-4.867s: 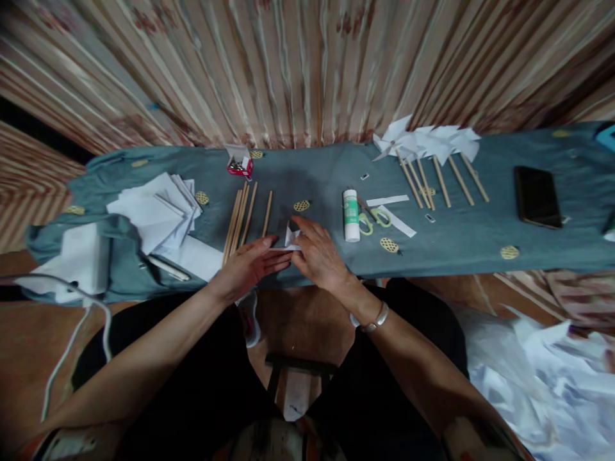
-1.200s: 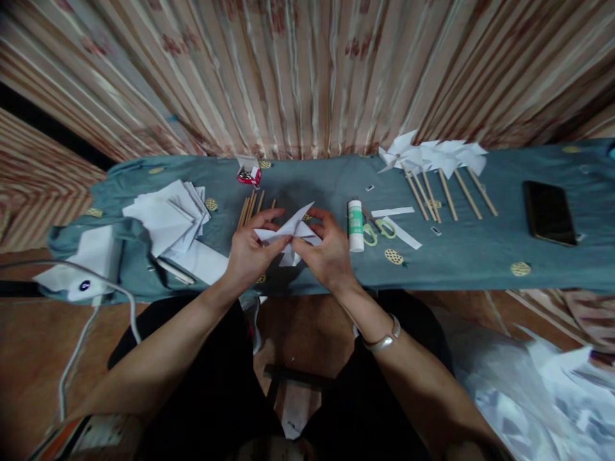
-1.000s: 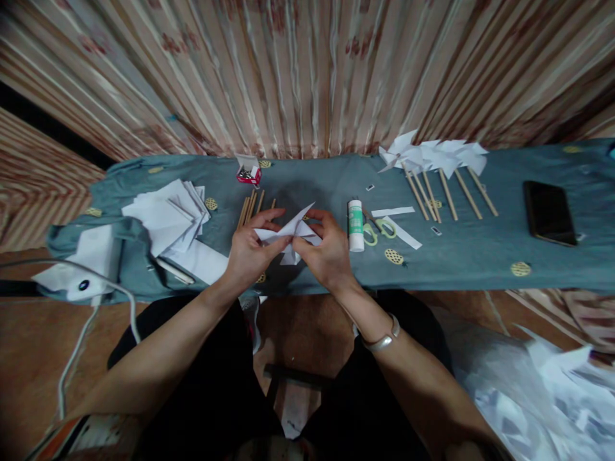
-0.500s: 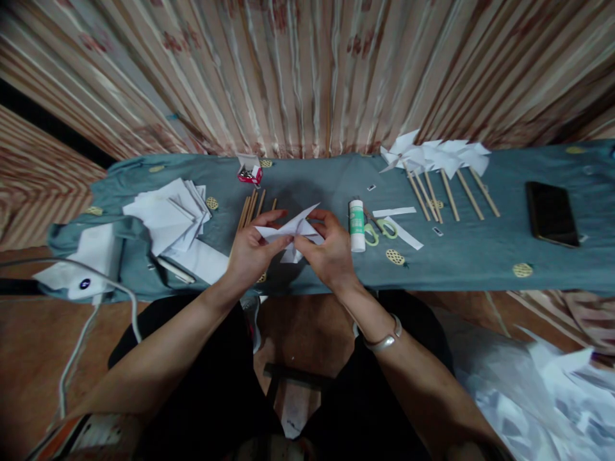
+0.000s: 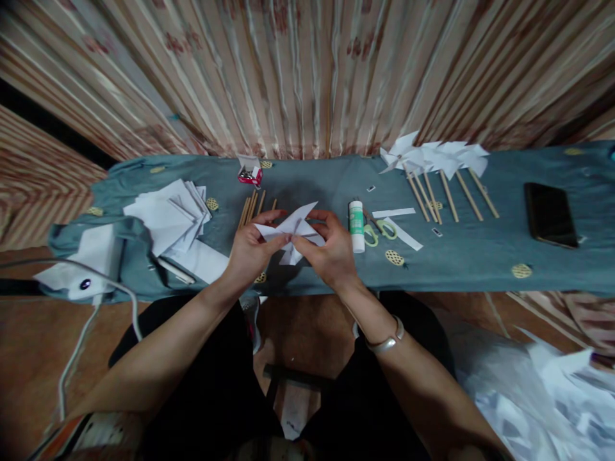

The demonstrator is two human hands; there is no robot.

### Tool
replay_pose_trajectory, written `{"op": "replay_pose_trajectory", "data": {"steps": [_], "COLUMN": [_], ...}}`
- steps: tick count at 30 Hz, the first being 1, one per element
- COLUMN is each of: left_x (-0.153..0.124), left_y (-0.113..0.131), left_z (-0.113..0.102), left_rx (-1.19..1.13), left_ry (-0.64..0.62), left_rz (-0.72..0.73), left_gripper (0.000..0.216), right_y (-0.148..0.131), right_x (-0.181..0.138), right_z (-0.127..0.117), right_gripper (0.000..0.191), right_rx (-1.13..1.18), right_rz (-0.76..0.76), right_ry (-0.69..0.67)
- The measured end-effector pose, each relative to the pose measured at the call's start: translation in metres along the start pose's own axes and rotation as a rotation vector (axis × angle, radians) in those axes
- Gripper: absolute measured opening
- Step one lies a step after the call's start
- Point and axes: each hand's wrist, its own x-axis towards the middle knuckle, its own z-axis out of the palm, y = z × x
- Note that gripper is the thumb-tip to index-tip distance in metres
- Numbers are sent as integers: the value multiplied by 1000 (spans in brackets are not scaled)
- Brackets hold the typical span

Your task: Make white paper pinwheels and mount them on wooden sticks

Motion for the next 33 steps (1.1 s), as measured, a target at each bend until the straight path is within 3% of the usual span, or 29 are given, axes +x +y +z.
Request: {"op": "replay_pose_trajectory", "data": {"steps": [13, 22, 33], "left_x": [-3, -1, 0], "left_y": [7, 8, 2], "left_z": [2, 3, 5], "left_rx": [-28, -30, -84], "left_ry": [-19, 5, -36], "left_rz": [-80, -70, -96], "left_gripper": [51, 48, 48], "right_y": [2, 4, 3], "right_x": [0, 3, 4], "right_z": [-3, -4, -8], "right_gripper": [42, 48, 54], "right_rx": [5, 24, 92], "right_rz": [-31, -11, 88], "right_ry": [-13, 14, -39]}}
